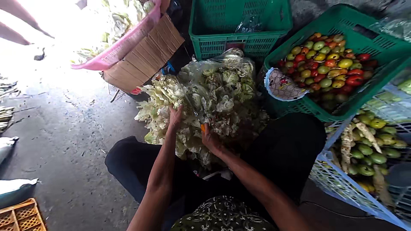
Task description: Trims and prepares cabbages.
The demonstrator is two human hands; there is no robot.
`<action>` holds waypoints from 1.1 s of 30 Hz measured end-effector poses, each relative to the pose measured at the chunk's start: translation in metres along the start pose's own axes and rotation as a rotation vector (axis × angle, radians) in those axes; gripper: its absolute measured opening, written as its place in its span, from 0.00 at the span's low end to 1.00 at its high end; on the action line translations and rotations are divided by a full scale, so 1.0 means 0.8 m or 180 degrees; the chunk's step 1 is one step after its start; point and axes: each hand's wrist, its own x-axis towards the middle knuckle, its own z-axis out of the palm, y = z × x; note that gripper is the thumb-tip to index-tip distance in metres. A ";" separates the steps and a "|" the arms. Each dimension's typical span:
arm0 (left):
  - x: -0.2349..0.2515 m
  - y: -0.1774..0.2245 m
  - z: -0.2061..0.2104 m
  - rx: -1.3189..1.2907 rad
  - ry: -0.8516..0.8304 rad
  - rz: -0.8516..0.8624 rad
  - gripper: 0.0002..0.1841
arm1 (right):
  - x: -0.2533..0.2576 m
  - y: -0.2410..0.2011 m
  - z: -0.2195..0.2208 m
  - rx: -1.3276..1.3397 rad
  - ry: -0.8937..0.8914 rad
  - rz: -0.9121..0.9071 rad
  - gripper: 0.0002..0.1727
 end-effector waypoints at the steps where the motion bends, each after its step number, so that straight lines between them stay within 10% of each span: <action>1: 0.004 -0.001 0.004 -0.0070 0.0016 -0.0015 0.50 | 0.000 -0.004 0.008 -0.0022 -0.0014 0.0081 0.28; 33: 0.027 0.026 0.038 0.1377 0.0407 0.0100 0.37 | 0.033 -0.028 0.041 -0.0183 -0.0608 0.0642 0.32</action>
